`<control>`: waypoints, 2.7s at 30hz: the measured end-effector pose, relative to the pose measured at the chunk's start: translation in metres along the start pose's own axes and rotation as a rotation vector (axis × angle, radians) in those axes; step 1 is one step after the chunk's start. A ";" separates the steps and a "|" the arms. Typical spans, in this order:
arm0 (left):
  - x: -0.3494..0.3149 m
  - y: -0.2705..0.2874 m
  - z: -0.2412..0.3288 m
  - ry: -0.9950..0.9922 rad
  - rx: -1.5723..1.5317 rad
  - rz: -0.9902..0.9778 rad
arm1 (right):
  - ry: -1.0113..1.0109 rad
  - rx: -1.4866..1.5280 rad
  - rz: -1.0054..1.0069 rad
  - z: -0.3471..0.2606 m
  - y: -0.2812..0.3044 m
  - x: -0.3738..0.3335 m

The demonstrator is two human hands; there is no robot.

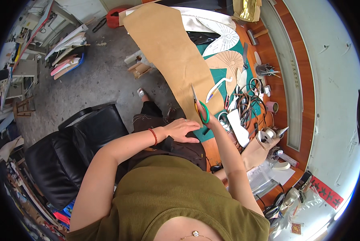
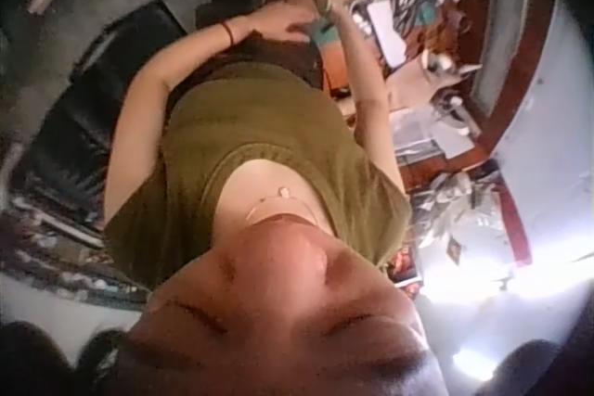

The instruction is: The person aligns a curved paper template on a piece of brown fabric and traces its outline with a pen. They then use scissors to cut the fabric along the marked line, separating the shaped piece from the main roll.

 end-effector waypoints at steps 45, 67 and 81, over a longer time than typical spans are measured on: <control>0.039 0.032 -0.134 0.725 -1.377 0.679 | -0.530 -1.498 -0.256 -0.198 0.034 0.091; 0.019 0.080 -0.135 0.529 -1.165 0.614 | -0.556 -1.551 -0.381 -0.210 0.015 0.105; 0.009 0.080 -0.137 0.505 -1.240 0.572 | -0.342 -1.639 -0.463 -0.213 -0.002 0.105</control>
Point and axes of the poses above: each hand's wrist, its own x-axis towards the middle knuckle, its own y-axis out of the back of the hand, z = x × y, the point moved 1 cm from there along x, towards the middle knuckle, and after that the axes turned 5 degrees about y, right-handed, at the moved point
